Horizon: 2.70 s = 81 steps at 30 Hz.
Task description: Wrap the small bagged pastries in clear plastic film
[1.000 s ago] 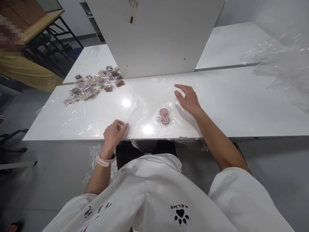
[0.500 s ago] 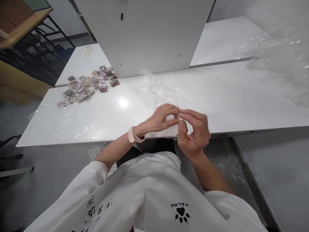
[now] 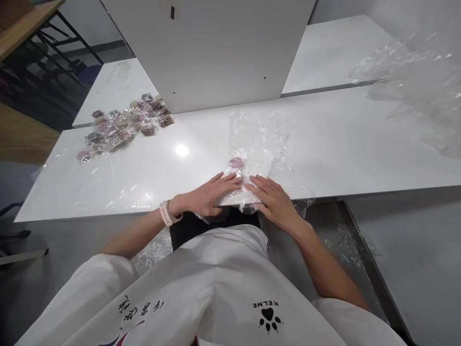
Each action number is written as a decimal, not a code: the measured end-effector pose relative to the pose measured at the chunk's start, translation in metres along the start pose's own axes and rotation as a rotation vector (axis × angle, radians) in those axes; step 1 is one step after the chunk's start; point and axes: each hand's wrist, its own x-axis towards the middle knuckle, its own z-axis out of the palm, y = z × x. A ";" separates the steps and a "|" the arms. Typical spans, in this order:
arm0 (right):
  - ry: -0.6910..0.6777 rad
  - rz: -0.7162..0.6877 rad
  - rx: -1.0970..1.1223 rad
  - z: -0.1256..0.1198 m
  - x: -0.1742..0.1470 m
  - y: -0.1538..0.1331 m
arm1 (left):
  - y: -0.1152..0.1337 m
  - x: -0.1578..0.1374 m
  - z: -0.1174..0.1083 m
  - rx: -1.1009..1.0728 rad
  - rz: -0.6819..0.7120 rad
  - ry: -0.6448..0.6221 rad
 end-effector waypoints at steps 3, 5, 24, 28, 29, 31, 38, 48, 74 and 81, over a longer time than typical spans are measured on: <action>0.063 -0.035 0.082 -0.001 -0.002 0.005 | 0.000 -0.009 0.018 0.046 -0.031 0.076; 0.120 -0.026 0.147 -0.003 0.002 0.008 | 0.002 -0.005 0.022 0.017 -0.051 0.158; 0.530 0.171 -0.232 0.012 0.036 -0.035 | -0.013 0.050 0.003 -0.186 -0.444 0.575; 0.418 0.234 -0.260 0.017 0.007 -0.048 | -0.017 0.051 0.006 -0.002 -0.393 0.476; 0.429 0.316 -0.316 0.015 0.001 -0.043 | -0.017 0.052 0.006 0.061 -0.382 0.453; 0.482 0.476 -0.393 0.011 -0.005 -0.027 | -0.017 0.053 0.006 0.162 -0.367 0.414; 0.553 0.267 0.097 0.007 0.068 0.007 | -0.010 0.056 0.000 0.243 -0.386 0.334; 0.180 0.118 0.443 0.010 0.120 0.018 | -0.009 0.024 0.017 0.086 -0.293 0.528; 0.481 0.384 0.244 0.009 0.143 0.055 | -0.060 0.100 -0.043 -0.482 -0.757 0.765; 0.311 0.049 -0.072 0.020 0.135 0.047 | -0.064 0.106 -0.053 -0.468 -0.884 0.685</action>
